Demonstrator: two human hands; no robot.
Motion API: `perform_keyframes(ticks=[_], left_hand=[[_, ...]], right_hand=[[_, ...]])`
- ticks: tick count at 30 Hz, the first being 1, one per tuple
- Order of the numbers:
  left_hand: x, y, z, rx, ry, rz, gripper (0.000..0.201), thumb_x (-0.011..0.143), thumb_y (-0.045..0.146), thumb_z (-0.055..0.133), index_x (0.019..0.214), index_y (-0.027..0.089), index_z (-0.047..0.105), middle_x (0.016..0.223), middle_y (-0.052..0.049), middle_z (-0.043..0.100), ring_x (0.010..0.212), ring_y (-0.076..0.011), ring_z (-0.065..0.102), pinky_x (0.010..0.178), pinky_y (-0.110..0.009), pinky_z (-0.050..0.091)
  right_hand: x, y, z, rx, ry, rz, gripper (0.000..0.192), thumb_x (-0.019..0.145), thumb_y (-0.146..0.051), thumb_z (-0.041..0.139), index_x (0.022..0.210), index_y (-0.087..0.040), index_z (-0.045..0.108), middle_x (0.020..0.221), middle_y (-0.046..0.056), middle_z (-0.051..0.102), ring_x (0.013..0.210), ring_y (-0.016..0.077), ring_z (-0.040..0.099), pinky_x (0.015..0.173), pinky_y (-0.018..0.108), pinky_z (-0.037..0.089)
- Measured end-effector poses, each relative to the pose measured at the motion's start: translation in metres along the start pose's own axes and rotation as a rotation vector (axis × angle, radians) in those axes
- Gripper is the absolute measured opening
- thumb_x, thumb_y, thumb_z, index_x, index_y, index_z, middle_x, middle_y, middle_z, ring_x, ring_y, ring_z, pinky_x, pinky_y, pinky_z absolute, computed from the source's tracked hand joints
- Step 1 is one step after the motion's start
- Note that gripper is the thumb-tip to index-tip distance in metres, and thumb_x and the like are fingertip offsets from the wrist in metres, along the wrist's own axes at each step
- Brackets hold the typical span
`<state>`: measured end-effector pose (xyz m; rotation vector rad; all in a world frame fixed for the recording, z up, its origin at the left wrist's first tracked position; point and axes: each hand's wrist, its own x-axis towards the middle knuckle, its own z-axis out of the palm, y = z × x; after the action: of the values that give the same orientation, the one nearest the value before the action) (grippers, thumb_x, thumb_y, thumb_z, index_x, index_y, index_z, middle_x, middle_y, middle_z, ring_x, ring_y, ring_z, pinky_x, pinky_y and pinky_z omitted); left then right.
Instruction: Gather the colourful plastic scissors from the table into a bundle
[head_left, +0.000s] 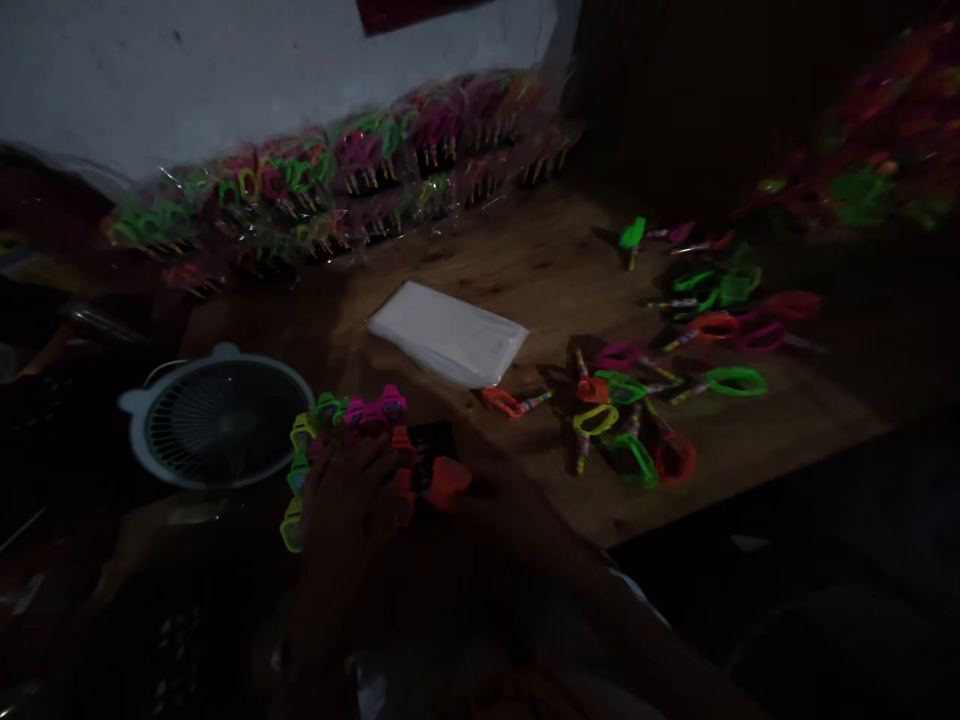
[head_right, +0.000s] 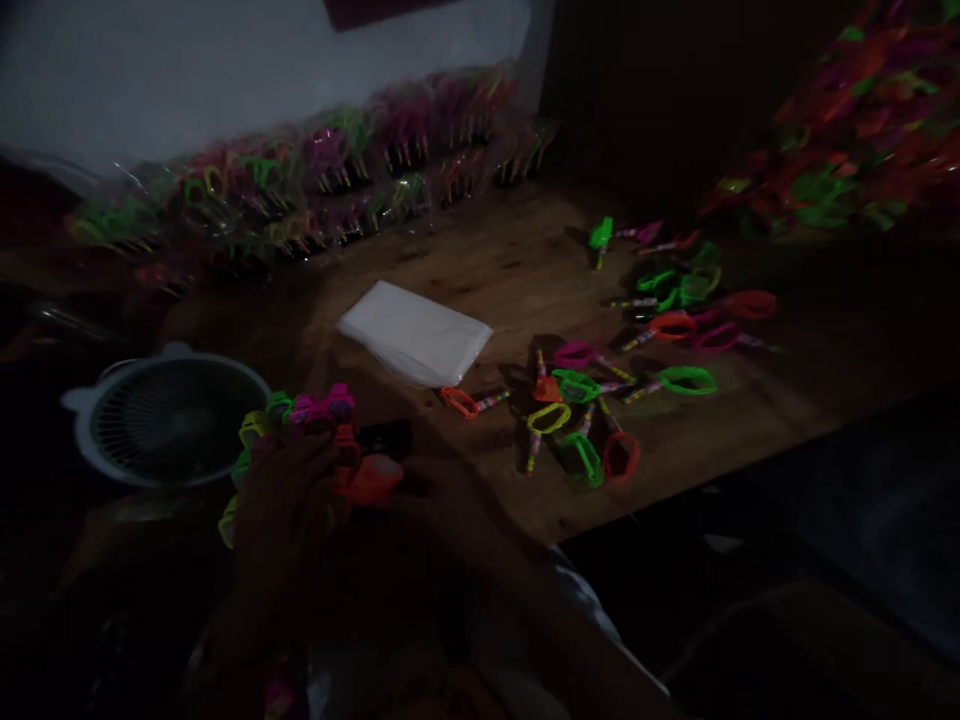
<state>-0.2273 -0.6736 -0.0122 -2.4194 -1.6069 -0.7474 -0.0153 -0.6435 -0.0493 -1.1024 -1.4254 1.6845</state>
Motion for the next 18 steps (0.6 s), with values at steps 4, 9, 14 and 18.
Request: perform_keyframes(ticks=[4,9,14,18], left_hand=[[-0.001,0.001,-0.001,-0.008,-0.005,-0.031,0.025,0.094,0.024,0.048,0.115,0.022,0.061,0.123,-0.009,0.066,0.114,-0.0220,0.059,0.103,-0.046,0.037],[0.000,0.002,-0.001,0.010,0.004,0.006,0.025,0.093,0.021,0.049,0.116,0.022,0.059,0.123,-0.009,0.066,0.115,-0.0217,0.059,0.109,-0.047,0.032],[0.000,0.001,-0.001,0.030,0.009,0.014,0.026,0.093,0.020,0.050,0.117,0.023,0.058,0.121,-0.008,0.066,0.115,-0.0217,0.058,0.109,-0.046,0.031],[0.000,0.006,-0.003,0.059,-0.040,-0.005,0.029,0.093,0.025,0.048,0.120,0.021,0.056,0.125,-0.011,0.064,0.117,-0.0252,0.056,0.106,-0.049,0.033]], right_hand=[[-0.002,0.031,0.041,0.149,0.164,0.027,0.036,0.065,-0.037,0.080,0.093,-0.018,0.067,0.092,0.003,0.071,0.083,0.0206,0.064,0.075,0.031,0.053],[0.003,0.038,0.052,-0.030,0.096,-0.009,0.016,0.077,-0.027,0.067,0.089,-0.019,0.071,0.090,0.003,0.073,0.081,0.0227,0.067,0.074,0.033,0.054],[-0.006,0.031,0.052,-0.334,0.043,-0.014,0.019,0.085,-0.025,0.059,0.096,-0.025,0.074,0.094,0.003,0.074,0.085,0.0235,0.068,0.073,0.031,0.055],[-0.010,0.033,0.071,-0.410,0.039,0.020,0.024,0.087,-0.022,0.054,0.101,-0.023,0.073,0.095,0.007,0.074,0.080,0.0224,0.068,0.069,0.029,0.053]])
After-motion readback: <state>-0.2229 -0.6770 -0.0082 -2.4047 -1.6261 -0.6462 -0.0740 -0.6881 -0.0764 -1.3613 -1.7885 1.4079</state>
